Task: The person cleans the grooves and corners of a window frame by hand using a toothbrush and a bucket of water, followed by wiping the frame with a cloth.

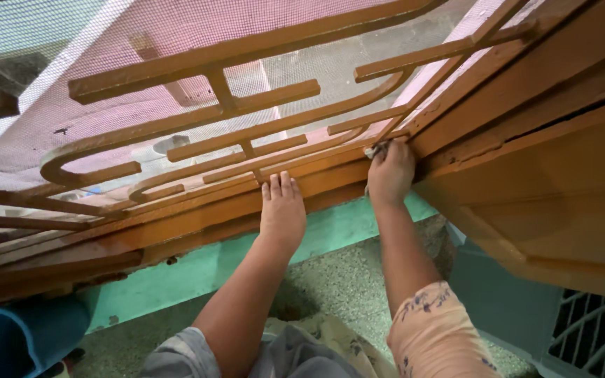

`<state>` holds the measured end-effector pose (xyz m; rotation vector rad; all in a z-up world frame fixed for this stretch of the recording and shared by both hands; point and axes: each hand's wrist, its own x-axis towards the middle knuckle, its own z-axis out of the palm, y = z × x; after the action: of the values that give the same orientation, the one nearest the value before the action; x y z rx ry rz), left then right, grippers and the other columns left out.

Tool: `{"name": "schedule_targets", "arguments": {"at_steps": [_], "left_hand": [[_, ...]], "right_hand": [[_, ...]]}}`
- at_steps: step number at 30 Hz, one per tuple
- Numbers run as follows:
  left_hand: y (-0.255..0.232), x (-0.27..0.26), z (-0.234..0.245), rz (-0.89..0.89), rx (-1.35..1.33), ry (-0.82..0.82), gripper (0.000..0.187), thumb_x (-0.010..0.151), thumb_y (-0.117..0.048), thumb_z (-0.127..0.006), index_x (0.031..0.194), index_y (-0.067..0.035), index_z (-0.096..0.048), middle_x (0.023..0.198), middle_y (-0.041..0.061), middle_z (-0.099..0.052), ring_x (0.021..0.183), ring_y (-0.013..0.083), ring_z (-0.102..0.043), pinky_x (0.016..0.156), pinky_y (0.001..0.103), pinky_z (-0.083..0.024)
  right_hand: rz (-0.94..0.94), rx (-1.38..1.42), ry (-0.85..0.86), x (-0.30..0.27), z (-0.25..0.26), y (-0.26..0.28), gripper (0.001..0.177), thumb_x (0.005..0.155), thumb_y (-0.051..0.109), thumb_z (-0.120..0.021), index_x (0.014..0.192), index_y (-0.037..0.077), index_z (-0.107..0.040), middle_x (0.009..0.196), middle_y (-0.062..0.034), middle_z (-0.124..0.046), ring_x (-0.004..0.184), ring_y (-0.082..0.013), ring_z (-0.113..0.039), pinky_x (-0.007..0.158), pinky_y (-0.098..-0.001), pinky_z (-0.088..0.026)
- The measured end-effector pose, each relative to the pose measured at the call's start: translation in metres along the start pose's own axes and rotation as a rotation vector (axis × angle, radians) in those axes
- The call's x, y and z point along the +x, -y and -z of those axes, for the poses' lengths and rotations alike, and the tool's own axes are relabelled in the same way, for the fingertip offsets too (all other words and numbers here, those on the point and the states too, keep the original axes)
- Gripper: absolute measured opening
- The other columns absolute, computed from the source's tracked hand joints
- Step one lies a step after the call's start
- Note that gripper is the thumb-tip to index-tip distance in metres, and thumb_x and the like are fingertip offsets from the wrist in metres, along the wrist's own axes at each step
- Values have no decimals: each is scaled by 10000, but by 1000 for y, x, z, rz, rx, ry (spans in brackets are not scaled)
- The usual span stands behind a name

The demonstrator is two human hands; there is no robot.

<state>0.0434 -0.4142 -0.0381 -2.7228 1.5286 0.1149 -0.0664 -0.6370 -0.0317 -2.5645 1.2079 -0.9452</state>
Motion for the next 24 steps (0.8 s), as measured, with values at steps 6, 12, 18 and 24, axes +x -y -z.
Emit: {"name": "schedule_targets", "arguments": {"at_steps": [6, 12, 18, 24], "left_hand": [[4, 1, 1, -14, 5, 19, 599, 951, -214, -454, 1468, 86, -423, 1568, 289, -363, 1441, 481, -347, 1172, 611, -262], [4, 2, -2, -23, 14, 5, 592, 952, -217, -460, 1456, 94, -446, 1561, 298, -364, 1428, 488, -354, 1159, 633, -265], [5, 2, 2, -38, 28, 11, 593, 947, -218, -476, 1443, 105, -450, 1552, 310, -368, 1420, 504, -361, 1152, 629, -270], [4, -1, 4, -41, 29, -11, 569, 954, -192, -469, 1435, 111, -472, 1535, 320, -391, 1413, 509, -374, 1156, 636, -287]], "right_hand": [[118, -18, 1, -19, 18, -8, 199, 940, 179, -707, 1048, 29, -633, 1039, -193, -627, 993, -416, -605, 867, -516, -508], [21, -74, -50, -4, -8, 17, 189, 863, 163, -709, 998, 47, -646, 1155, -174, -648, 1024, -410, -597, 882, -550, -507], [128, -55, 232, 7, 15, 1, 221, 947, 144, -661, 1159, 115, -718, 1291, -202, -592, 1093, -433, -595, 924, -527, -516], [-79, 61, 378, 18, 1, -14, 364, 813, 170, -680, 1172, 122, -716, 1339, -204, -553, 1129, -422, -578, 909, -517, -498]]}}
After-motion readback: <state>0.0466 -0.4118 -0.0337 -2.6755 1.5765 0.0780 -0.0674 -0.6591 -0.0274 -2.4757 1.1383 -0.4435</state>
